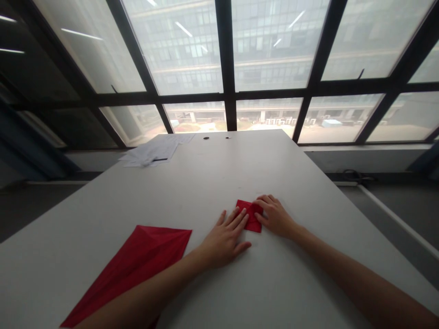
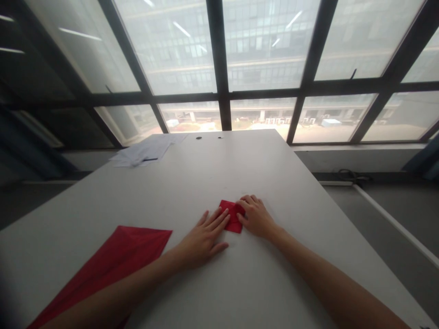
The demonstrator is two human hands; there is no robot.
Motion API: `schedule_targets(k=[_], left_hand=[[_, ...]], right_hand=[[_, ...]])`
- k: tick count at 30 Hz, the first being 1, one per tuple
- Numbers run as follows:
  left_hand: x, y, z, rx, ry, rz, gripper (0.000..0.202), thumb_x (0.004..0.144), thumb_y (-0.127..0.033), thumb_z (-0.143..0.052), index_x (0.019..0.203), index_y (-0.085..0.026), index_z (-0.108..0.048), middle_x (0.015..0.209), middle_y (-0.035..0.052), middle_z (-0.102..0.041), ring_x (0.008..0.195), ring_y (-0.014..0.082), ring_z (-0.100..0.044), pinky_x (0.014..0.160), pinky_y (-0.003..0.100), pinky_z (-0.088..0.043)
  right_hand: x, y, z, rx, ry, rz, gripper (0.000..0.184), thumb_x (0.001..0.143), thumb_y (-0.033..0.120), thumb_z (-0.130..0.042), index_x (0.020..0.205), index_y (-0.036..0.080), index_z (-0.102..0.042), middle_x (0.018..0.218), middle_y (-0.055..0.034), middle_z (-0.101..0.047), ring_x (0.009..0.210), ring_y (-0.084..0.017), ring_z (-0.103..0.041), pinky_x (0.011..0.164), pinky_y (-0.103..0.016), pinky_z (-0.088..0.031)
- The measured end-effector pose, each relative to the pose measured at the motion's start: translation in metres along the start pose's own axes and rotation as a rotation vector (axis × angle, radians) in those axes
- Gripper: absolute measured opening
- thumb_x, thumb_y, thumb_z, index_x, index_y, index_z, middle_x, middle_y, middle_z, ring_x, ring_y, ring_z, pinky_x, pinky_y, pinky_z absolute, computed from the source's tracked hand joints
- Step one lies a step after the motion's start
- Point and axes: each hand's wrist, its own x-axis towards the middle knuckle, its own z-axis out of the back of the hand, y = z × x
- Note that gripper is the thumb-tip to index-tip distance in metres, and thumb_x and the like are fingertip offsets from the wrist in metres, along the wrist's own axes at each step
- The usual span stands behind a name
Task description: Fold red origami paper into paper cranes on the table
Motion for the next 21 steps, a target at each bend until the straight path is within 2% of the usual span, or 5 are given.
schedule_targets(k=[7,10,13,17,21], left_hand=[[-0.007,-0.010,-0.006,0.096,-0.080,0.249,0.082,0.096,-0.066,-0.028,0.154,-0.007,-0.025,0.158,0.0217,-0.024,0.150,0.0365,-0.011,0.119,0.059,-0.014],[-0.006,-0.010,-0.003,0.115,-0.111,0.131,0.080,0.098,-0.062,-0.029,0.156,-0.010,-0.015,0.161,0.0189,-0.019,0.151,0.0323,-0.008,0.120,0.056,-0.011],[-0.003,-0.006,0.000,0.063,-0.042,-0.060,0.074,0.099,-0.060,-0.028,0.157,-0.019,-0.008,0.163,0.0104,-0.015,0.151,0.0241,-0.008,0.122,0.048,-0.013],[-0.002,-0.002,0.004,-0.025,0.002,-0.039,0.067,0.101,-0.058,-0.028,0.157,-0.025,-0.012,0.162,0.0060,-0.019,0.151,0.0226,-0.013,0.122,0.048,-0.014],[-0.001,-0.001,0.009,-0.069,-0.041,-0.036,0.063,0.101,-0.055,-0.031,0.155,-0.026,-0.020,0.158,0.0060,-0.033,0.150,0.0226,-0.020,0.122,0.052,-0.008]], right_hand=[[0.000,-0.003,-0.002,-0.004,0.005,-0.004,0.036,0.085,0.017,-0.061,0.120,0.023,-0.061,0.119,-0.0081,-0.060,0.113,-0.025,-0.050,0.098,-0.044,-0.041],[0.000,-0.001,-0.002,-0.002,0.003,-0.002,0.036,0.084,0.016,-0.061,0.120,0.024,-0.061,0.118,-0.0086,-0.060,0.112,-0.025,-0.051,0.098,-0.044,-0.041],[0.000,0.001,-0.001,-0.004,0.004,-0.009,0.035,0.083,0.015,-0.061,0.117,0.024,-0.062,0.115,-0.0081,-0.061,0.110,-0.025,-0.052,0.097,-0.043,-0.041],[-0.001,0.003,0.001,-0.028,-0.010,-0.032,0.037,0.082,0.017,-0.063,0.118,0.023,-0.063,0.113,-0.0087,-0.061,0.107,-0.025,-0.053,0.096,-0.044,-0.042],[-0.004,0.006,0.006,-0.048,-0.021,0.055,0.037,0.081,0.015,-0.064,0.116,0.028,-0.067,0.130,-0.0085,-0.056,0.116,-0.027,-0.049,0.099,-0.046,-0.040]])
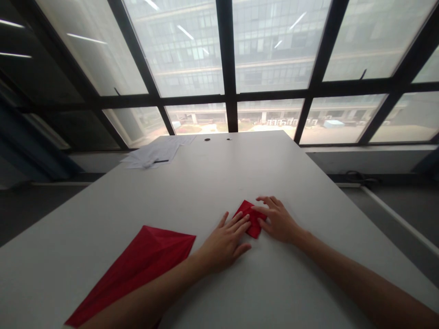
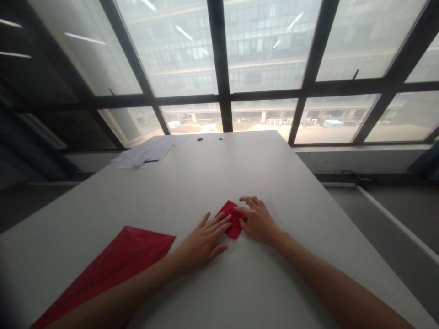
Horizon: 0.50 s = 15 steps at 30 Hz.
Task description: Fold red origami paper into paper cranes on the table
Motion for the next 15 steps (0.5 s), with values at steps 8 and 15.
schedule_targets(k=[8,15], left_hand=[[0.002,0.001,0.004,0.054,-0.039,0.007,0.054,0.101,-0.051,-0.036,0.151,-0.031,-0.032,0.154,0.0055,-0.038,0.149,0.0284,-0.020,0.120,0.059,-0.008],[0.002,-0.002,0.004,0.015,-0.048,0.031,0.051,0.100,-0.047,-0.042,0.149,-0.033,-0.036,0.145,0.0067,-0.044,0.138,0.0244,-0.037,0.120,0.051,-0.021]], right_hand=[[0.001,0.004,0.010,0.056,0.045,0.131,0.014,0.087,0.027,-0.067,0.097,0.031,-0.075,0.110,-0.0048,-0.066,0.111,-0.025,-0.053,0.100,-0.046,-0.038],[0.000,0.009,0.014,0.103,0.071,0.244,0.019,0.087,0.021,-0.063,0.101,0.030,-0.073,0.110,-0.0037,-0.067,0.108,-0.023,-0.054,0.099,-0.043,-0.040]])
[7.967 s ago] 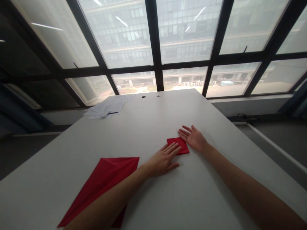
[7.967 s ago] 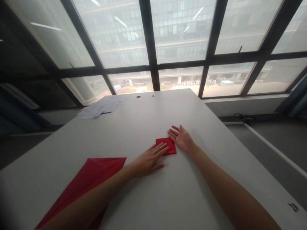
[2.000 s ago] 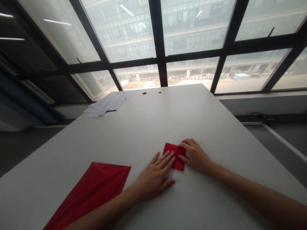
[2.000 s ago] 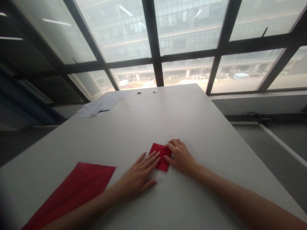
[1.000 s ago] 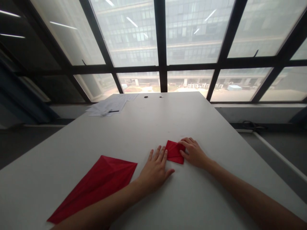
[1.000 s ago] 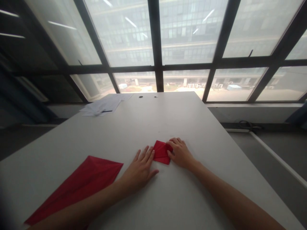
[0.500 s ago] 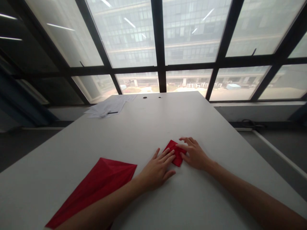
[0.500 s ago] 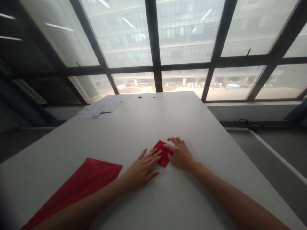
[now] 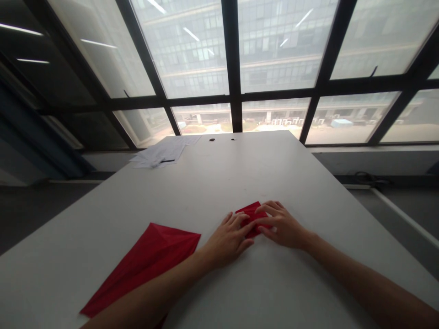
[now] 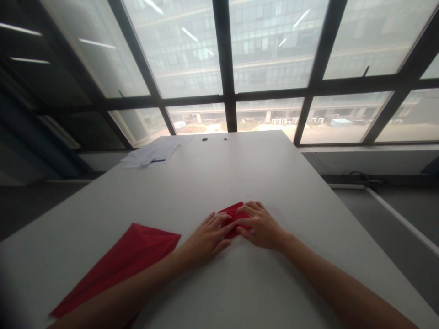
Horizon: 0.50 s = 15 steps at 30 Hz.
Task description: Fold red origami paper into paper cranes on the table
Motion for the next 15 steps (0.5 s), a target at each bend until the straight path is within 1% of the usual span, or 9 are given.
schedule_targets(k=[3,7,11,15], left_hand=[[-0.0001,0.0012,-0.0018,-0.009,0.007,0.019,0.053,0.100,-0.048,-0.040,0.150,-0.033,-0.034,0.147,0.0070,-0.042,0.139,0.0248,-0.036,0.119,0.051,-0.021],[-0.0001,0.0045,-0.0058,-0.013,0.017,0.032,0.053,0.102,-0.050,-0.034,0.152,-0.033,-0.030,0.152,0.0067,-0.038,0.143,0.0239,-0.032,0.119,0.050,-0.021],[-0.0002,0.0070,-0.0078,-0.010,0.029,0.030,0.053,0.102,-0.050,-0.032,0.153,-0.033,-0.029,0.157,0.0054,-0.033,0.147,0.0239,-0.025,0.120,0.049,-0.019],[-0.0004,0.0087,-0.0090,-0.020,0.015,0.025,0.053,0.102,-0.049,-0.033,0.153,-0.033,-0.028,0.158,0.0050,-0.033,0.147,0.0229,-0.025,0.120,0.048,-0.019]], right_hand=[[-0.0003,-0.0004,0.0020,0.046,0.049,0.044,0.016,0.090,0.022,-0.061,0.093,0.030,-0.075,0.102,-0.0022,-0.069,0.103,-0.021,-0.056,0.097,-0.042,-0.041],[-0.0014,-0.0030,0.0048,0.067,0.068,0.037,0.016,0.090,0.022,-0.061,0.087,0.029,-0.075,0.100,-0.0026,-0.069,0.102,-0.021,-0.056,0.096,-0.042,-0.041],[-0.0028,-0.0018,0.0061,0.051,0.057,0.051,0.015,0.091,0.023,-0.061,0.091,0.029,-0.075,0.106,-0.0028,-0.068,0.105,-0.021,-0.056,0.097,-0.041,-0.040],[-0.0027,-0.0019,0.0025,0.066,0.055,0.106,0.013,0.089,0.026,-0.065,0.098,0.027,-0.074,0.113,-0.0051,-0.067,0.109,-0.022,-0.055,0.100,-0.041,-0.039]])
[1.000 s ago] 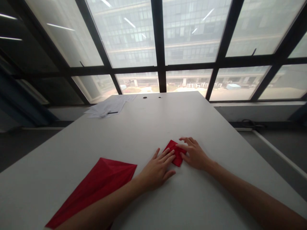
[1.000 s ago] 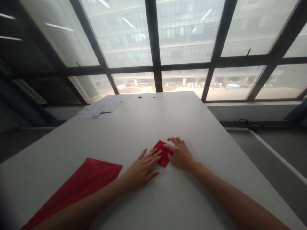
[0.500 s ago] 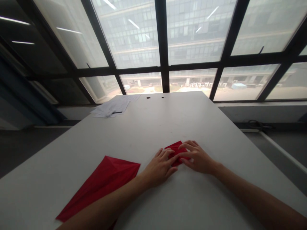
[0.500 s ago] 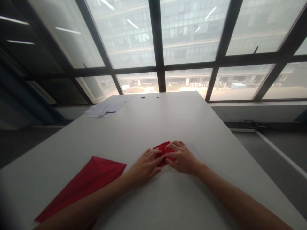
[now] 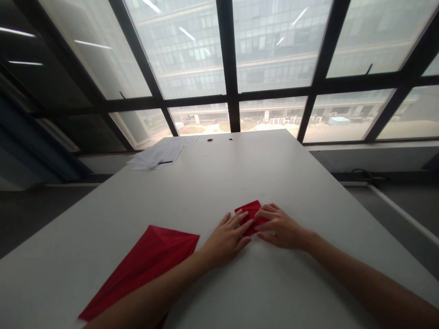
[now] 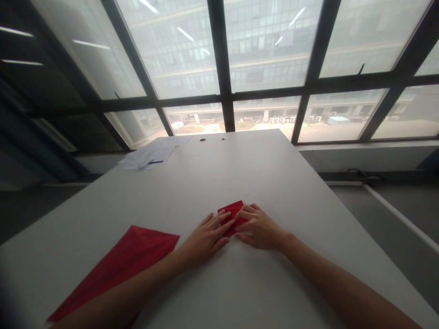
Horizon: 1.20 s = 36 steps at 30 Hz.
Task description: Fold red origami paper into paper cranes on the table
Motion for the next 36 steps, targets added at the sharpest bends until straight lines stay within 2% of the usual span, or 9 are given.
schedule_targets(k=[4,9,15,19,25,28,31,34,36], left_hand=[[0.000,0.001,-0.001,-0.009,-0.002,0.001,0.052,0.103,-0.049,-0.034,0.152,-0.032,-0.030,0.158,0.0049,-0.034,0.148,0.0227,-0.025,0.121,0.048,-0.019],[0.000,0.001,0.000,-0.018,0.007,-0.008,0.053,0.103,-0.049,-0.033,0.153,-0.032,-0.029,0.158,0.0053,-0.033,0.148,0.0232,-0.024,0.121,0.050,-0.018],[0.001,0.002,-0.002,-0.016,0.018,0.007,0.053,0.102,-0.049,-0.034,0.152,-0.031,-0.031,0.158,0.0060,-0.034,0.148,0.0241,-0.024,0.120,0.051,-0.019],[0.000,0.003,-0.002,-0.014,0.008,-0.001,0.053,0.102,-0.049,-0.035,0.152,-0.032,-0.030,0.158,0.0058,-0.033,0.148,0.0240,-0.024,0.120,0.051,-0.019],[0.000,0.002,-0.005,0.046,0.008,-0.001,0.054,0.103,-0.050,-0.031,0.153,-0.032,-0.027,0.161,0.0060,-0.026,0.150,0.0241,-0.017,0.120,0.050,-0.019],[-0.001,0.005,-0.010,0.094,-0.004,0.070,0.061,0.101,-0.056,-0.030,0.154,-0.027,-0.026,0.161,0.0099,-0.024,0.150,0.0279,-0.014,0.119,0.053,-0.021],[0.000,0.014,-0.016,0.144,-0.038,0.204,0.070,0.099,-0.061,-0.029,0.153,-0.018,-0.029,0.160,0.0148,-0.023,0.150,0.0327,-0.013,0.118,0.055,-0.022],[0.001,0.024,-0.018,0.177,-0.087,0.320,0.066,0.100,-0.058,-0.028,0.150,-0.016,-0.037,0.160,0.0165,-0.025,0.149,0.0352,-0.015,0.116,0.058,-0.024],[0.002,0.025,-0.015,0.184,-0.137,0.350,0.064,0.101,-0.054,-0.029,0.148,-0.012,-0.038,0.158,0.0184,-0.027,0.149,0.0350,-0.018,0.115,0.058,-0.026]], right_hand=[[0.000,-0.003,-0.001,0.033,0.024,-0.002,0.011,0.090,0.022,-0.063,0.089,0.025,-0.074,0.102,-0.0040,-0.069,0.102,-0.020,-0.058,0.097,-0.038,-0.041],[-0.002,-0.003,0.001,0.052,0.029,-0.012,0.017,0.089,0.027,-0.065,0.104,0.027,-0.073,0.104,-0.0056,-0.067,0.102,-0.021,-0.058,0.097,-0.039,-0.042],[-0.002,-0.003,0.002,0.175,-0.007,-0.035,0.013,0.091,0.026,-0.062,0.093,0.025,-0.075,0.097,-0.0050,-0.068,0.098,-0.019,-0.059,0.094,-0.036,-0.045],[-0.002,-0.004,0.002,0.144,-0.002,-0.048,0.017,0.091,0.027,-0.064,0.104,0.027,-0.075,0.100,-0.0056,-0.068,0.101,-0.021,-0.058,0.097,-0.039,-0.044],[0.001,-0.004,0.002,0.146,0.037,-0.027,0.014,0.089,0.029,-0.067,0.099,0.027,-0.076,0.107,-0.0057,-0.069,0.108,-0.022,-0.058,0.101,-0.040,-0.042],[0.001,-0.004,0.002,0.152,0.048,-0.039,0.013,0.090,0.028,-0.066,0.096,0.027,-0.077,0.111,-0.0044,-0.069,0.109,-0.021,-0.058,0.104,-0.040,-0.038],[0.001,-0.005,0.002,0.148,0.074,-0.060,0.013,0.091,0.026,-0.065,0.092,0.028,-0.077,0.108,-0.0027,-0.070,0.105,-0.020,-0.060,0.103,-0.039,-0.037],[0.001,-0.005,0.003,0.146,0.084,-0.077,0.014,0.092,0.027,-0.063,0.094,0.028,-0.077,0.108,-0.0026,-0.070,0.103,-0.019,-0.061,0.101,-0.038,-0.038],[0.001,-0.004,0.003,0.145,0.086,-0.083,0.015,0.092,0.027,-0.062,0.094,0.028,-0.077,0.108,-0.0031,-0.070,0.102,-0.019,-0.061,0.101,-0.038,-0.038]])
